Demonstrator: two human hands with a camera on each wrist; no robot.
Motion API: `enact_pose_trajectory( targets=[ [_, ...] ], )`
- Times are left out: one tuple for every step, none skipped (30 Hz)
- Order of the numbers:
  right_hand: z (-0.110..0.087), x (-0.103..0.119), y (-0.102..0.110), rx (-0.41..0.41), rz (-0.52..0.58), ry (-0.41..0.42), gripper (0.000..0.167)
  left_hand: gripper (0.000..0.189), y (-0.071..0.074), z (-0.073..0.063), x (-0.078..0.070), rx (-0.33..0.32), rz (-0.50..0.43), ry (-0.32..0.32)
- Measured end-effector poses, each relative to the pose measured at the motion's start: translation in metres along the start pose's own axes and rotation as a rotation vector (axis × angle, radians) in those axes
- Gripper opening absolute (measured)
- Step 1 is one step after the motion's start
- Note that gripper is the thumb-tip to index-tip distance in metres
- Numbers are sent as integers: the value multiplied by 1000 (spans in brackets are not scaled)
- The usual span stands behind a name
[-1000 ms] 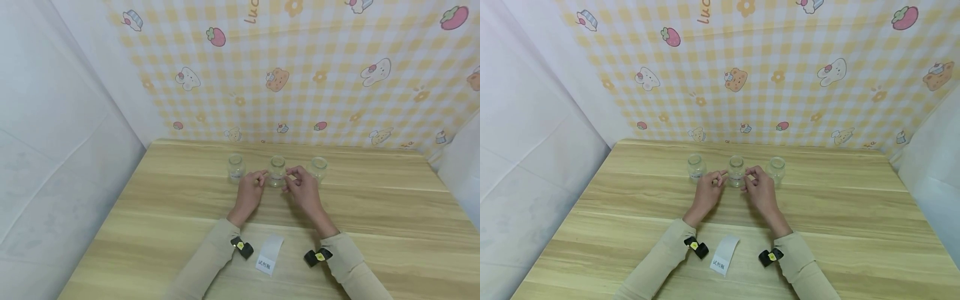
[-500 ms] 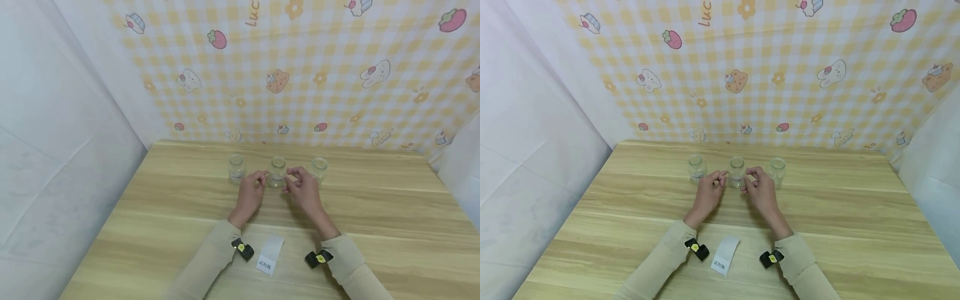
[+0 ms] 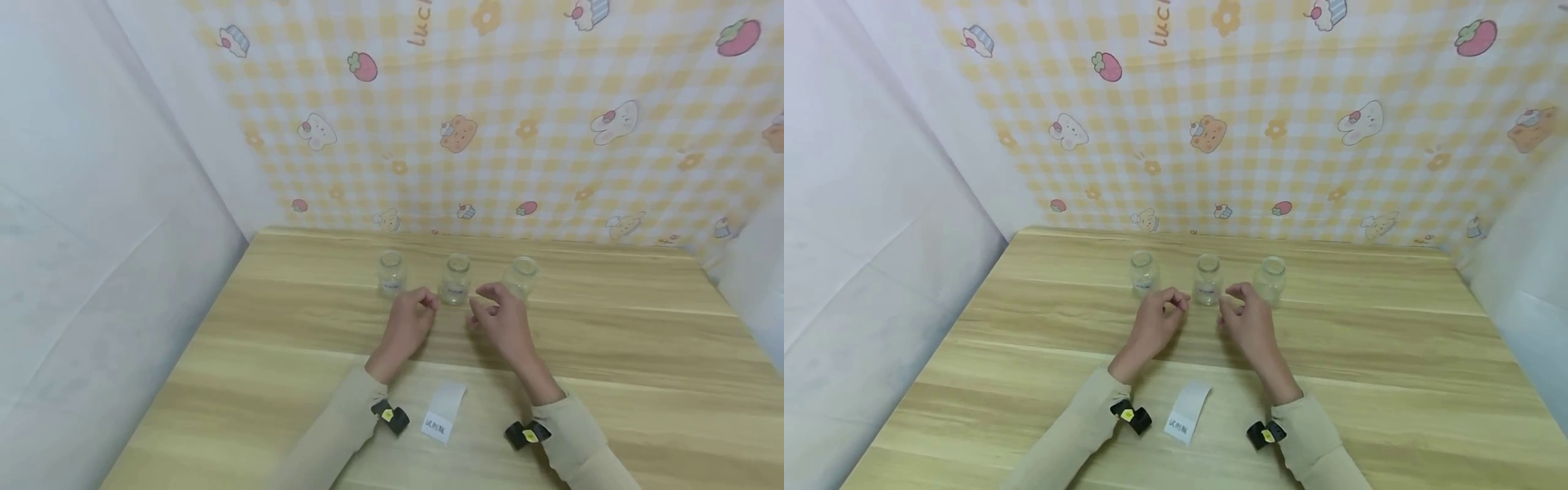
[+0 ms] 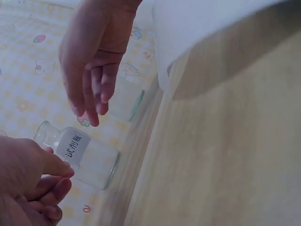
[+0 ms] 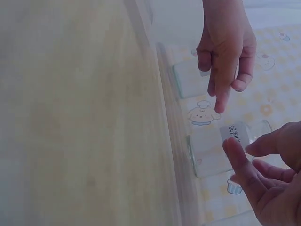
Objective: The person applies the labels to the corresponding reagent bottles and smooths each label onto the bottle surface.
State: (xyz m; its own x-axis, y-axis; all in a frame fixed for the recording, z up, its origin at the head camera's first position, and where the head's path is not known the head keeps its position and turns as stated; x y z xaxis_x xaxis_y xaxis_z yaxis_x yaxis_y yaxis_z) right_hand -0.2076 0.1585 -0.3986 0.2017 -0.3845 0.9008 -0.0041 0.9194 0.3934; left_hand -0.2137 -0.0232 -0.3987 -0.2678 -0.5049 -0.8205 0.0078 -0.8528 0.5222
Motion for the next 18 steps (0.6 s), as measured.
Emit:
enact_pose_trajectory(
  targets=[
    [-3,0,1,4,-2,-1,25,13,0,-4,0,15,0,11],
    [-7,0,2,10,-7,-6,23,13,1,-9,1,30,-1,20],
    [-11,0,3,15,-7,-7,20,12,1,-13,1,47,0,33],
    [-15,0,4,15,-12,-8,17,11,1,-18,2,65,4,47],
    [-19,1,6,17,-19,-10,15,11,2,-23,2,83,14,59],
    [-23,1,8,18,-22,-14,13,11,2,-28,3,102,22,71],
    [-27,1,11,18,-28,-19,13,12,2,-33,3,118,36,82],
    [-31,1,13,19,-31,-25,12,12,3,-38,3,129,54,91],
    [-35,1,15,23,-25,-35,12,12,4,-43,4,138,73,109],
    [-39,1,17,25,-29,-42,12,11,5,-48,4,145,90,119],
    [-44,2,19,29,-31,-48,12,11,7,-52,4,152,101,137],
    [-48,2,20,33,-29,-57,13,10,8,-57,3,157,114,147],
    [-52,3,22,38,-33,-64,13,8,9,-61,3,160,127,159],
    [-57,4,23,43,-39,-76,13,6,11,-65,3,165,139,172],
    [-62,5,23,51,-42,-87,13,5,12,-68,2,171,149,186],
    [-67,7,23,60,-48,-93,12,3,13,-72,1,176,157,192],
    [-72,8,23,76,-41,-103,12,3,15,-76,-1,180,168,201],
    [-77,10,21,99,-27,-115,13,4,16,-80,-2,185,178,205]
  ],
)
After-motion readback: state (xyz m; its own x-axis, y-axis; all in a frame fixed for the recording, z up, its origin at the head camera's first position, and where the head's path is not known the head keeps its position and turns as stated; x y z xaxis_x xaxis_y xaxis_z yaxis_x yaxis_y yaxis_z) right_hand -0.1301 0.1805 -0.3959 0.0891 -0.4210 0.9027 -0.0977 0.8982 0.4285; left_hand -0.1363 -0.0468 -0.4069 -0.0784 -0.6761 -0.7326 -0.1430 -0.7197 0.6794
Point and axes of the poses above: each hand's wrist, its own z-axis towards the middle knuckle, its own y-axis out of the back of the hand, x = y × z, the point moved 7 cm from there along z, towards the middle knuckle, and after that the axes turned 5 degrees about y, right-handed, at the moved point
